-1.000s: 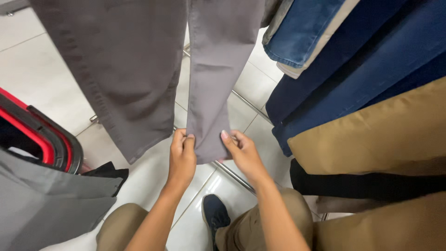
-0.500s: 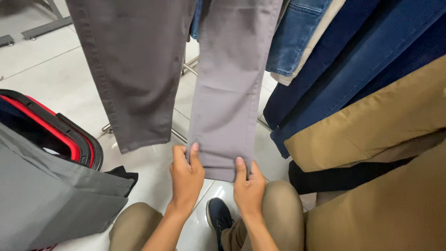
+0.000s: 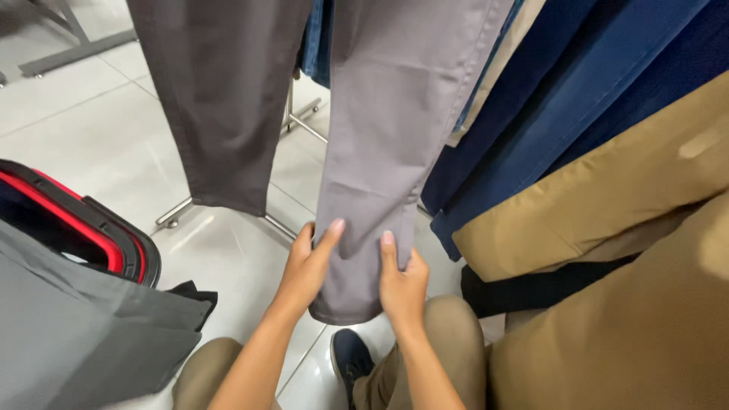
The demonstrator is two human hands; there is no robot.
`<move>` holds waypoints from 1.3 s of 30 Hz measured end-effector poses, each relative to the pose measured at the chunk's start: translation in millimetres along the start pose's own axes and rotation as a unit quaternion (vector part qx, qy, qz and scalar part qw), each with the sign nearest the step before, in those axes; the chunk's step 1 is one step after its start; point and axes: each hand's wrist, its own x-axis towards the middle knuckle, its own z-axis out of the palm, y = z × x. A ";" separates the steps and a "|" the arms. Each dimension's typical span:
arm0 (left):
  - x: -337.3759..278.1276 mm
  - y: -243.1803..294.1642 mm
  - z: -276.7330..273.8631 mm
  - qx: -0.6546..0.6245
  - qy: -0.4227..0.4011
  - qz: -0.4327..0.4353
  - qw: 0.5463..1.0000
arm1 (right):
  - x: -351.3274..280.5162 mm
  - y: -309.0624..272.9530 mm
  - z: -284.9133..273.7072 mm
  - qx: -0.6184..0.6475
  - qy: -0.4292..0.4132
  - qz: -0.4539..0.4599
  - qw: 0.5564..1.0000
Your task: The person selects several pairs of trousers from a clothing rack, holds them up one at a time, and runs their hands along the fabric and legs to feel the material.
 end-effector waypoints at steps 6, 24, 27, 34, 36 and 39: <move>-2.3 10.6 20.8 0.167 0.130 0.127 0.969 | 5.6 14.2 4.8 0.001 0.093 -0.062 0.994; -2.9 -10.3 -3.1 0.141 0.037 0.185 0.972 | 22.2 -3.2 -16.4 0.195 -0.129 -0.030 0.972; 10.0 3.9 -2.0 0.008 -0.036 0.233 0.972 | 41.2 -9.7 -18.9 0.180 -0.074 -0.060 0.979; 33.3 61.1 24.5 0.109 0.048 0.150 0.982 | 48.4 -31.7 -15.2 0.027 0.065 -0.194 0.979; 33.4 56.4 34.2 0.168 0.105 0.258 0.946 | 46.7 -35.2 -13.3 0.014 0.088 -0.200 0.976; 23.0 57.8 42.5 0.212 0.106 0.342 0.909 | 44.0 -38.0 -8.0 0.030 0.140 -0.204 0.968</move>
